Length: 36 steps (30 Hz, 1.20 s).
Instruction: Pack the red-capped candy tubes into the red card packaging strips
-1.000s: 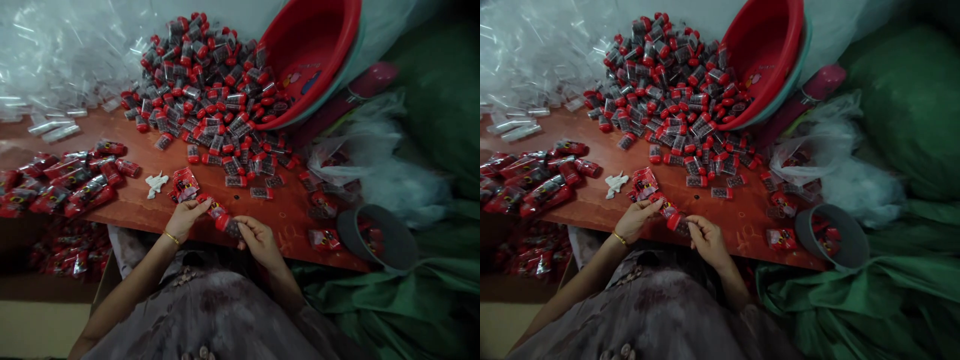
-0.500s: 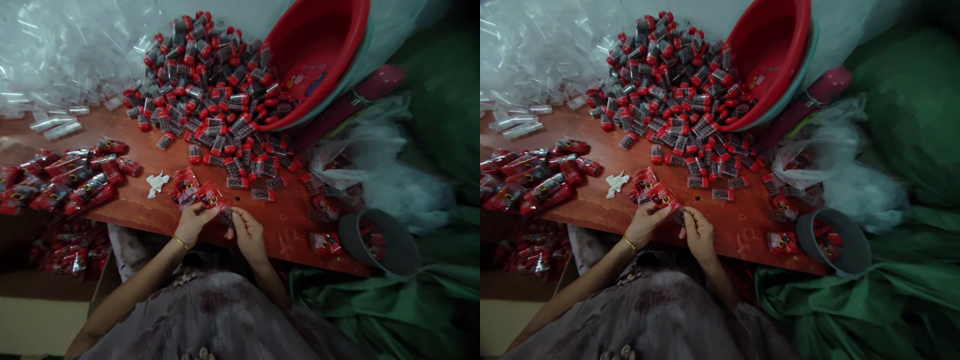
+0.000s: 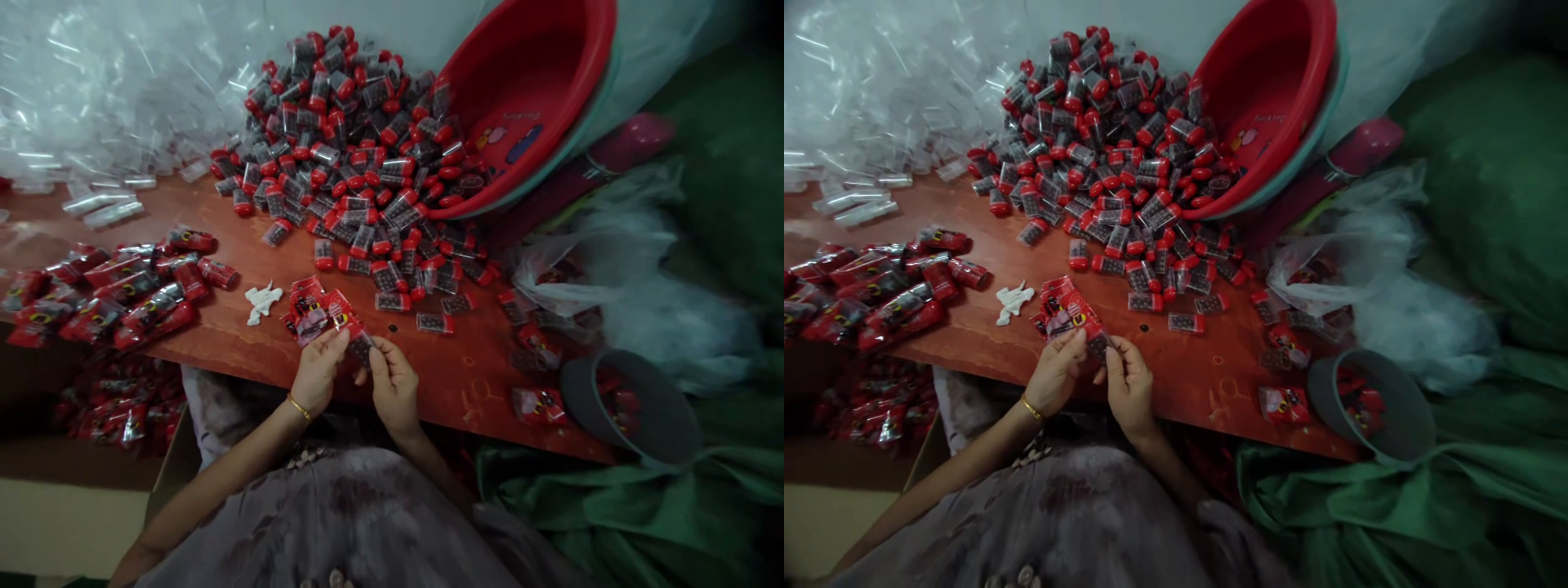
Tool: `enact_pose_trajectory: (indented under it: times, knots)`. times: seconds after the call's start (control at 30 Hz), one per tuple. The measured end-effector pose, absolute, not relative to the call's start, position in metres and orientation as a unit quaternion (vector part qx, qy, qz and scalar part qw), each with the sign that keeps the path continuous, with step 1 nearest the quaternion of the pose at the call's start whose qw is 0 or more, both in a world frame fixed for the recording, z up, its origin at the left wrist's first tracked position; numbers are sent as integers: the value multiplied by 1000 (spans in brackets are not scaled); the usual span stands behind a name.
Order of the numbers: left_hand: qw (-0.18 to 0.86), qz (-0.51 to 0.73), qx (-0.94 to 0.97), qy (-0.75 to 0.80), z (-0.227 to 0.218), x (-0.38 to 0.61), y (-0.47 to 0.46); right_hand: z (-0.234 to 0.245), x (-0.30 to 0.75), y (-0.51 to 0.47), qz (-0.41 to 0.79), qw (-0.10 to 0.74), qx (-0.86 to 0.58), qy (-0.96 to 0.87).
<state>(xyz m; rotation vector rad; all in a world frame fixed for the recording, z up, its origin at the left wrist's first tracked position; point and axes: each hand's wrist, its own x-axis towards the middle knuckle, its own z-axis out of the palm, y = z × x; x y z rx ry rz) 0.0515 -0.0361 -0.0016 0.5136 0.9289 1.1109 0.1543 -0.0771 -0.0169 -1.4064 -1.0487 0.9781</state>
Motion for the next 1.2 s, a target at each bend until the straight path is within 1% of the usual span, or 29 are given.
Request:
enact_pose_trajectory:
  times: [0.1,0.27,0.4,0.53,0.8,1.0,1.1,1.2]
  knots:
    - [726,493,228,423,-4,50,-37,-16,153,-78,388,542,-596,-447]
    - [713,492,253,432,-6,48,-39,-17,149,-76,436,546,-582,-415]
    - [690,514,238,450,-1,44,-31,-12,150,-76,435,512,-580,-460]
    - [716,480,227,454,2,43,-25,-6,150,-77,420,489,-590,-486]
    - [712,454,306,439,5,40,-30,-4,143,-73,456,514,-574,-445]
    - [703,494,261,441,13,41,-26,-10,141,-77,401,511,-562,-512]
    - [736,445,269,433,13,45,-27,-11,138,-77,404,514,-565,-504]
    - [757,407,287,423,11,46,-28,-11,136,-75,437,529,-561,-464]
